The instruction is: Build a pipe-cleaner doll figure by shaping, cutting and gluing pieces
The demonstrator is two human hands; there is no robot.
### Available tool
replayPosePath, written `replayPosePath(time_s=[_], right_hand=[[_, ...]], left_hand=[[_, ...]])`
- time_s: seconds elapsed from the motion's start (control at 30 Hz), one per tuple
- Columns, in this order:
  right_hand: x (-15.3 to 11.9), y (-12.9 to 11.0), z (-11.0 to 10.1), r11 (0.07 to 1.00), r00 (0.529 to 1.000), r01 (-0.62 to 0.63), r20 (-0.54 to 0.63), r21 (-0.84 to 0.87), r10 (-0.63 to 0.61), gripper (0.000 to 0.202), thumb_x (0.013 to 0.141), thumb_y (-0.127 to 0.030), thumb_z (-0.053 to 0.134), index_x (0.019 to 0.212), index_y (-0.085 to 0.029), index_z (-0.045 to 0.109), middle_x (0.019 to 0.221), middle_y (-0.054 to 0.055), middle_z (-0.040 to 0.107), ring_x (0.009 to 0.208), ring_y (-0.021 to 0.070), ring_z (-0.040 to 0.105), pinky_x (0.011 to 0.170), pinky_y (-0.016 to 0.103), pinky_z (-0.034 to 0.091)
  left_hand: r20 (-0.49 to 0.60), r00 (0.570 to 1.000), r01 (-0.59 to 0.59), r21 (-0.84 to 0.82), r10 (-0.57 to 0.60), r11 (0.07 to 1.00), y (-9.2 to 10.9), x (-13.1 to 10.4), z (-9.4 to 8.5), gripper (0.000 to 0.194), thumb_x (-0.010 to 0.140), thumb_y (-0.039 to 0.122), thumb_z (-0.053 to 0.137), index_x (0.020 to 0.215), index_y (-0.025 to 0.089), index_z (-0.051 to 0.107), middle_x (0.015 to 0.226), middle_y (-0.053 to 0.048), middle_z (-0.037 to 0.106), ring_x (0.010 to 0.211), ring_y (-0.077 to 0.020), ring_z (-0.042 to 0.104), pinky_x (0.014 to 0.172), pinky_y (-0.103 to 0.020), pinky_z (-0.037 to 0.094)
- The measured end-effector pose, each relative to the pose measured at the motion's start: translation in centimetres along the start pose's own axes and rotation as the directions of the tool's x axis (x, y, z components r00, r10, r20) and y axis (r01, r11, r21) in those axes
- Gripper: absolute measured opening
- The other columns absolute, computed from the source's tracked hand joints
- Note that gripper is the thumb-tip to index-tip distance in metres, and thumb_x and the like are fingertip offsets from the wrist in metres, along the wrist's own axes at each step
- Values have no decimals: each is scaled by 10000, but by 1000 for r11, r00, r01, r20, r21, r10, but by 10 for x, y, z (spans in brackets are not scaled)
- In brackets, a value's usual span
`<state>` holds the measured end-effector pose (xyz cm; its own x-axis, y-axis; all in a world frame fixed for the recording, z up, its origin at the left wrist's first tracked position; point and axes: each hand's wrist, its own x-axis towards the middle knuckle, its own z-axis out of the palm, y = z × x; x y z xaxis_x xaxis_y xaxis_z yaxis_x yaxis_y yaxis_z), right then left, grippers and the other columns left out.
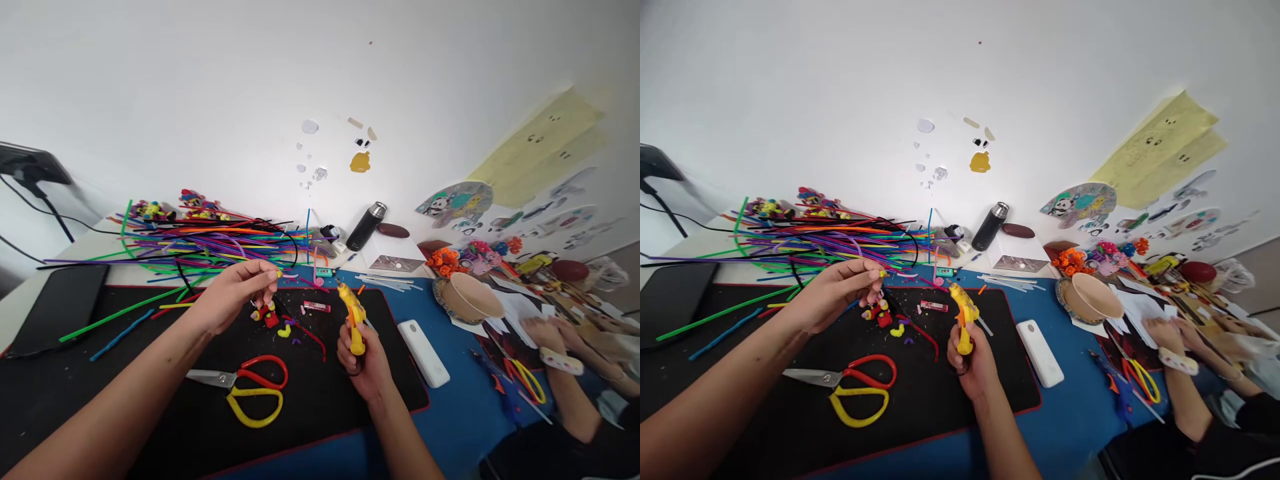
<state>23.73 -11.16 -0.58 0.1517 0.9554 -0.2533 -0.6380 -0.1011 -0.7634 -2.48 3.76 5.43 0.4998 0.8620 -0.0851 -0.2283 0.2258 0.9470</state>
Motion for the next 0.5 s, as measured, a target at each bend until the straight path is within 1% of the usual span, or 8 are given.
replayPosePath(time_s=[0.07,0.1,0.2,0.3,0.4,0.5], right_hand=[[-1,0,15,999,994,-5,113,-46,10,363,890,-484,794,803,-185,606,627,-54,550,387,47,395,367,168,279],[-2,0,22,997,988,10,152,-76,2,366,901,-488,789,807,-185,608,640,-44,571,389,56,431,360,171,280],[-2,4,40,992,974,32,225,-119,-4,341,895,-472,805,856,-176,639,695,-11,645,405,93,544,354,185,322],[2,10,52,992,967,14,255,-124,18,339,880,-460,827,941,-164,673,684,-1,676,404,111,575,366,193,356],[6,12,59,998,972,29,236,-56,-15,355,894,-485,819,984,-169,686,579,-36,612,395,107,534,370,183,336],[8,9,64,999,974,24,225,45,-33,345,911,-517,806,922,-201,670,492,-86,497,355,81,412,370,177,316]], left_hand=[[-9,1000,-7,-1,7,1000,0,0,0,389,779,520,924,809,184,731,700,-7,662,578,-139,603,510,-247,459],[-13,1000,-11,-4,11,1000,0,0,1,392,774,521,928,806,184,730,709,-6,666,581,-138,609,511,-244,457],[-18,1000,-23,-7,23,1000,1,0,1,408,768,534,932,797,183,726,724,-2,671,584,-129,616,524,-237,457],[-20,1000,-25,-1,24,1000,2,0,1,426,761,547,936,807,181,722,724,5,664,587,-125,615,538,-234,462],[-18,999,-28,6,28,1000,3,0,1,440,764,559,931,807,180,712,721,5,661,582,-127,609,538,-237,460],[-16,999,-32,12,32,999,4,-1,1,433,785,557,914,812,177,709,726,1,664,590,-130,609,547,-242,462]])
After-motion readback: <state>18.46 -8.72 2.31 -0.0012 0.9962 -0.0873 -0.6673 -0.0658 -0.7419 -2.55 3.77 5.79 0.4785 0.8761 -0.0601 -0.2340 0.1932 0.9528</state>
